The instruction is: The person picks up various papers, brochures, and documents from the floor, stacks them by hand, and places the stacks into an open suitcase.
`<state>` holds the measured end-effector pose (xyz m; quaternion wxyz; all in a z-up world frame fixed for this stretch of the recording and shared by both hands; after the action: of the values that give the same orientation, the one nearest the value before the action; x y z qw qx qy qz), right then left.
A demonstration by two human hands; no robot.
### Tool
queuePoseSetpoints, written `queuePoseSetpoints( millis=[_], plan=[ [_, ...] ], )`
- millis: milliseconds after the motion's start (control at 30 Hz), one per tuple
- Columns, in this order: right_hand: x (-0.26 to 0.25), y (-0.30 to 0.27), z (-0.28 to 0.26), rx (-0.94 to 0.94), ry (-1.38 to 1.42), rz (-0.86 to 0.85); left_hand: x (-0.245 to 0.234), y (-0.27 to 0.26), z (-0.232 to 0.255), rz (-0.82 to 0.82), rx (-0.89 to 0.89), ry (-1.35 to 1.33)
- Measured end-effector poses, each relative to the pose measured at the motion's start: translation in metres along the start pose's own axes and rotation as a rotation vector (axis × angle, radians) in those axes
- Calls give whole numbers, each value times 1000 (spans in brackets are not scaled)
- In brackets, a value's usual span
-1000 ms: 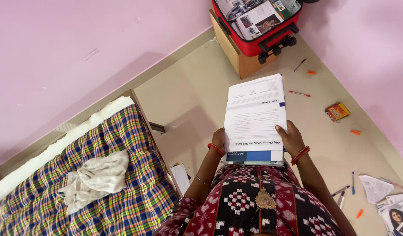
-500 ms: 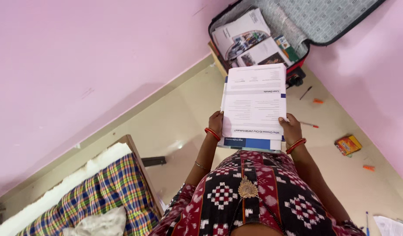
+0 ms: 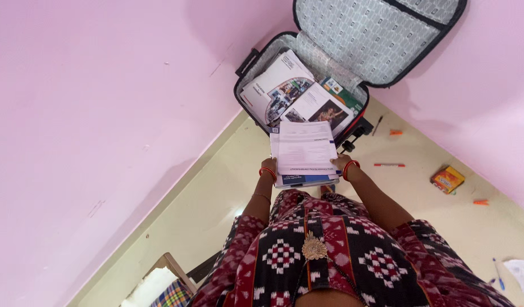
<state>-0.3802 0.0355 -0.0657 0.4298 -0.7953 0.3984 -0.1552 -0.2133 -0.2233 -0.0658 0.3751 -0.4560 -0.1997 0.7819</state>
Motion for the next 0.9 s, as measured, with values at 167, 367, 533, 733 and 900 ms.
queuePoseSetpoints(
  millis=[167,367,533,733,900],
  plan=[
    [8,-23,28,213,181,-116,-6,7,4,-68,68,111],
    [13,-33,54,55,196,-24,-21,9,5,-352,-64,-4],
    [34,-51,69,146,608,113,-19,22,-6,-410,-16,-20],
    [66,-71,96,106,888,187,-2,36,-35,-438,51,-46],
    [83,-61,106,117,784,394,0,50,-47,-389,157,86]
  ],
)
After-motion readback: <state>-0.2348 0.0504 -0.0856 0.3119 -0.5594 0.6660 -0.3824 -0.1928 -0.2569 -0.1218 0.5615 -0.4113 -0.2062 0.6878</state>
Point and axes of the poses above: each hand's wrist, its own y-axis towards the middle knuckle, its own x-axis out of the palm, z = x × y, the point moved 2 cm from there along y, towards the middle knuckle, and after that the axes turned 11 degrees about y, right-handed, at the moved point
